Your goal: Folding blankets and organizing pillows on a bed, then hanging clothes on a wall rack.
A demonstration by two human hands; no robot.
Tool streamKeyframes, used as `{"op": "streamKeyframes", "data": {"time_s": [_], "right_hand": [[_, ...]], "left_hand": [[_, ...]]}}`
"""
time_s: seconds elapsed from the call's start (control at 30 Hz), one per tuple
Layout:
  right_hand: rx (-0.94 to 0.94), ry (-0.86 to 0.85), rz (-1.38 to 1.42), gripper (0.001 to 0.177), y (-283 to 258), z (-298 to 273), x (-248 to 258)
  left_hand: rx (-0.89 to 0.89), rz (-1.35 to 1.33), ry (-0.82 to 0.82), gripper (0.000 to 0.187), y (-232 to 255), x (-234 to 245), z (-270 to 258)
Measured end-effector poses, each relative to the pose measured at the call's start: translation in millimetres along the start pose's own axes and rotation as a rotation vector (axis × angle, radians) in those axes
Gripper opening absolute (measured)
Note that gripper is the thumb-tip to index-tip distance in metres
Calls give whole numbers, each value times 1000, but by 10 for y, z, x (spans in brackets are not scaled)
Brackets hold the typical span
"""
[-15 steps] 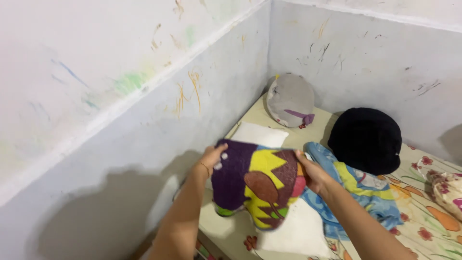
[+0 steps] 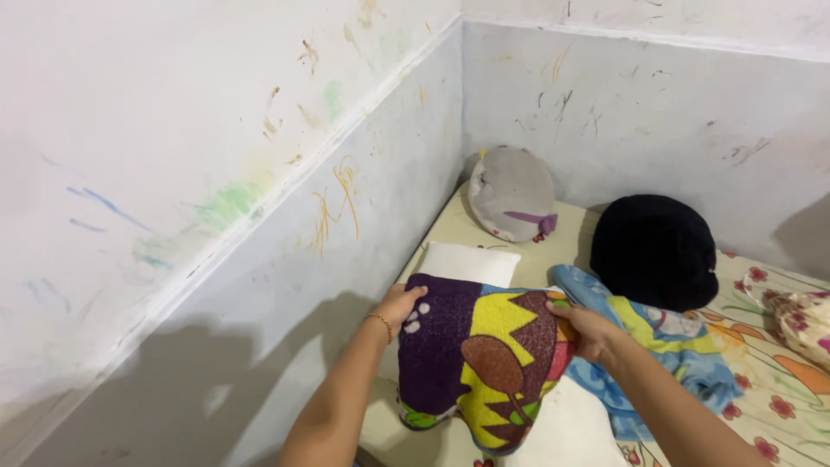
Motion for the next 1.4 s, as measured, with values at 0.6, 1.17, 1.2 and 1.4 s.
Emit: {"op": "streamKeyframes", "data": {"time_s": [0.6,1.17,1.2,1.4], "right_hand": [[598,-48,218,35,-2079,1072,-619],[121,-75,-201,50,1994,4105,-170],[140,-59,-288,49,2130,4124,-160],[136,7,-372,48,2099,3577,-354]], "left_hand": [[-212,-18,178,34,800,251,2108],[383,967,174,74,-3185,985,1491],[507,991,158,73,-3319,983,1352],[516,1070,324,71,-3691,1058,1329]]}}
Point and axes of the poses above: each hand's wrist, its own z-axis towards the middle knuckle, its own x-axis out of the back of the hand, y = z × x, the point moved 7 cm from there along z, towards the middle knuckle, and after that the axes turned 11 degrees about -x, right-handed, at the moved point
